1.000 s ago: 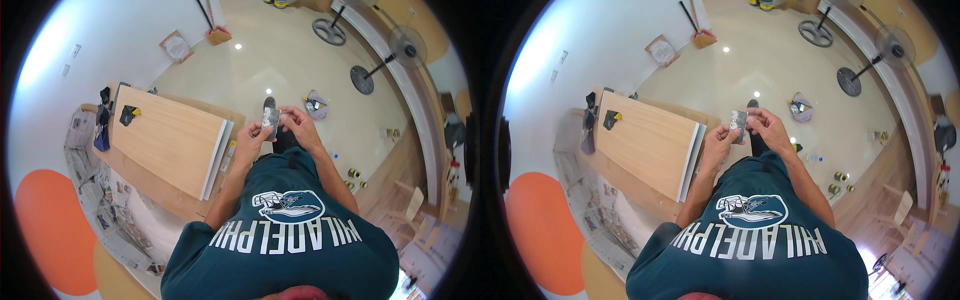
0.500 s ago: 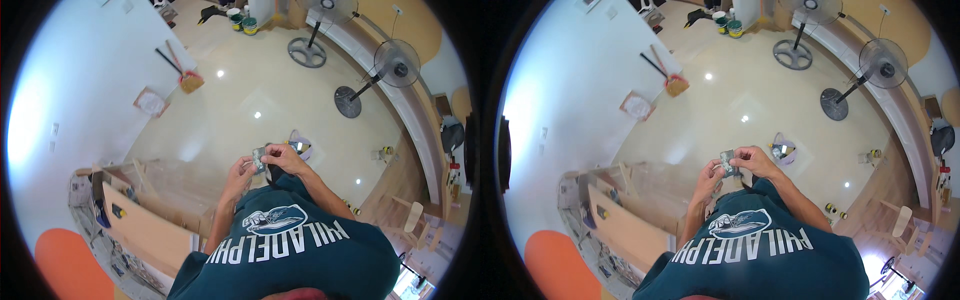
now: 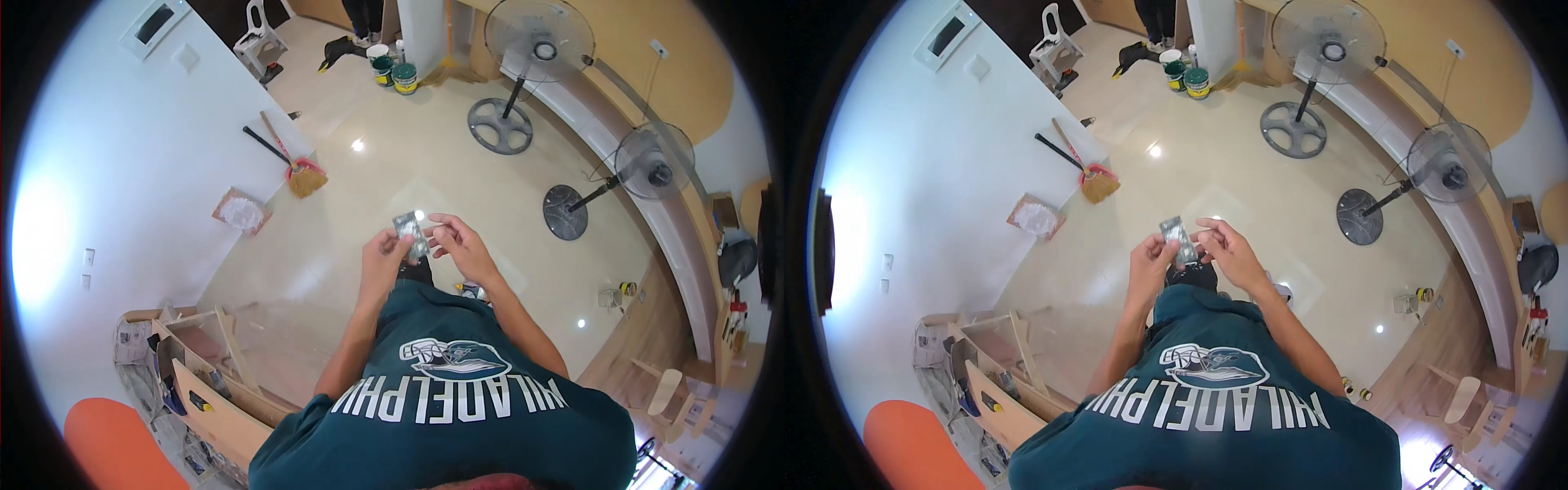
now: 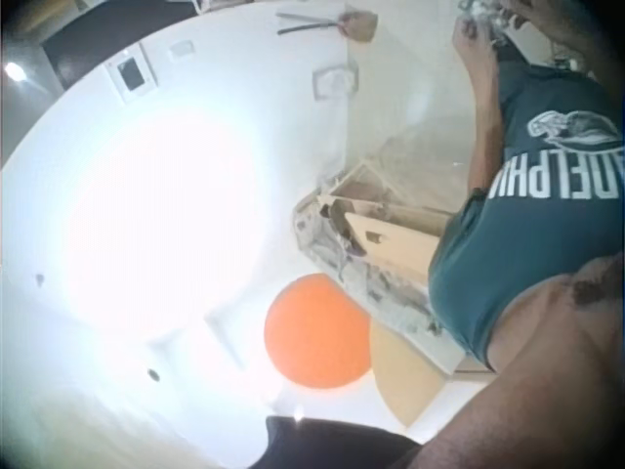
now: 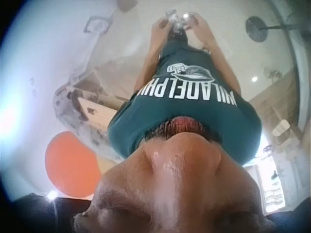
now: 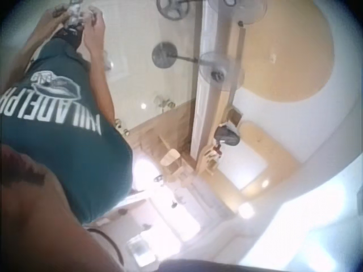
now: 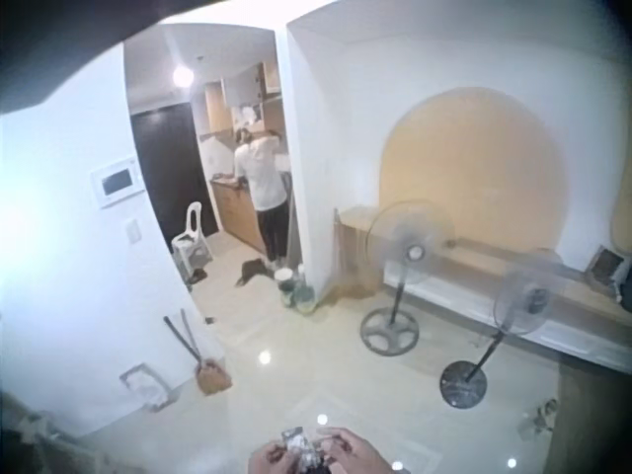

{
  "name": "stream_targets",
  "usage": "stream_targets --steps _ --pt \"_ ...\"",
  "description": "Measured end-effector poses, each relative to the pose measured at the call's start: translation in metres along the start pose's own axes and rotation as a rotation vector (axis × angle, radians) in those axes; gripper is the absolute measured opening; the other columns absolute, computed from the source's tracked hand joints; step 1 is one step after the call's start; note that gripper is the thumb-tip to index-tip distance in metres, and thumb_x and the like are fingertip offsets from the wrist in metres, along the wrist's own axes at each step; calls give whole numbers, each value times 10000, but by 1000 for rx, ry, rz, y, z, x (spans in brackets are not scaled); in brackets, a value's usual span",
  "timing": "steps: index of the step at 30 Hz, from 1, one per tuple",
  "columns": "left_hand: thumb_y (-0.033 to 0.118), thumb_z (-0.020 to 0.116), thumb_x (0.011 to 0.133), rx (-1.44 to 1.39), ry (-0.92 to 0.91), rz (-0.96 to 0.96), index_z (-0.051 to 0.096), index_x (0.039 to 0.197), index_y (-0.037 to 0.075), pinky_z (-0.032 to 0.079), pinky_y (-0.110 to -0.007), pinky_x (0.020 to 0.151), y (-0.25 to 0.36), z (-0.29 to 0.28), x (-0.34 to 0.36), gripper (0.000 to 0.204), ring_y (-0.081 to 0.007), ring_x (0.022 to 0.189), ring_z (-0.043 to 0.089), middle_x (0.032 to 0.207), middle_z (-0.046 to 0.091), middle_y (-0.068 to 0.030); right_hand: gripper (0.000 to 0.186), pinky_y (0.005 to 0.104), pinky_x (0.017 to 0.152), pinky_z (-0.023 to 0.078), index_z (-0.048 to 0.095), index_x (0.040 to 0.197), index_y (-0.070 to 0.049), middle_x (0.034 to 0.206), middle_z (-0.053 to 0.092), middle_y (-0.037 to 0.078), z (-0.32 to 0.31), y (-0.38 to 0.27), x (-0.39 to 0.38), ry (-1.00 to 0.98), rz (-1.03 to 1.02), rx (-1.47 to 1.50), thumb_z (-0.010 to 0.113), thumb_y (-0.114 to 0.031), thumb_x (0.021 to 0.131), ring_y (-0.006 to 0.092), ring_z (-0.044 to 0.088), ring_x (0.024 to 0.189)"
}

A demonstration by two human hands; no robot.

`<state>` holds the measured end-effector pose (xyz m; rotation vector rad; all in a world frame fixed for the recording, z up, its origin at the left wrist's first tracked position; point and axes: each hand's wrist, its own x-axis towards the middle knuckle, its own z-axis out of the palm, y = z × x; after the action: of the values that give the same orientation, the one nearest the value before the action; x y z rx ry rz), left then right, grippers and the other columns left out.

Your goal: The person prepares a cabinet door by sanding the edges and top corner with a piece of sandpaper and then fits the door into a cabinet frame under a bathroom sink.

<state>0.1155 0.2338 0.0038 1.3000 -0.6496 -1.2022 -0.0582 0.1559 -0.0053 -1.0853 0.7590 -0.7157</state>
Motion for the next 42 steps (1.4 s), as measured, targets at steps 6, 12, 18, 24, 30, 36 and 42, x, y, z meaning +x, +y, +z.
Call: stream_targets --steps 6,12,18,24,30,36,42 --pt "142 770 944 386 143 238 743 1003 -18 485 -246 697 20 -28 135 173 -77 762 610 848 713 -44 240 260 713 547 742 1075 20 880 707 33 -3 -5 147 -76 73 -141 685 -203 1006 92 630 785" --pt "147 771 937 334 174 111 759 999 -34 498 -257 661 68 -79 259 193 -96 712 628 831 720 -52 250 243 686 497 736 1079 31 835 715 20 13 -28 302 -203 -28 -497 704 -202 994 73 608 738" --pt "121 761 936 347 160 170 751 997 -49 496 -243 629 118 -109 388 182 -92 707 655 805 720 -57 268 245 694 487 718 1144 33 882 741 37 29 -62 441 -278 31 -415 716 -186 988 52 595 777" --pt "124 737 953 433 194 149 743 987 -58 495 -250 653 161 -103 519 186 -88 714 661 812 724 -54 199 230 655 482 739 1049 32 856 757 41 6 -73 581 -263 12 -358 763 -131 938 51 622 741" --pt "146 729 966 456 147 135 758 1007 -50 499 -252 666 184 -110 681 202 -82 729 660 825 733 -55 180 230 643 490 735 972 29 810 752 48 -23 -99 741 -272 -5 -296 790 -131 910 61 651 733" --pt "193 726 987 226 209 91 755 1003 -38 509 -247 692 224 -109 818 233 -95 755 671 838 743 -78 212 231 669 491 731 979 13 846 745 44 -48 -153 902 -407 105 -279 785 -187 935 69 647 744" --pt "242 738 989 -79 461 184 732 1022 -25 410 -220 530 246 -127 925 270 -78 593 564 858 759 -95 244 233 702 490 714 1047 8 900 724 26 -23 -185 1042 -463 202 -175 768 -213 958 68 616 778"
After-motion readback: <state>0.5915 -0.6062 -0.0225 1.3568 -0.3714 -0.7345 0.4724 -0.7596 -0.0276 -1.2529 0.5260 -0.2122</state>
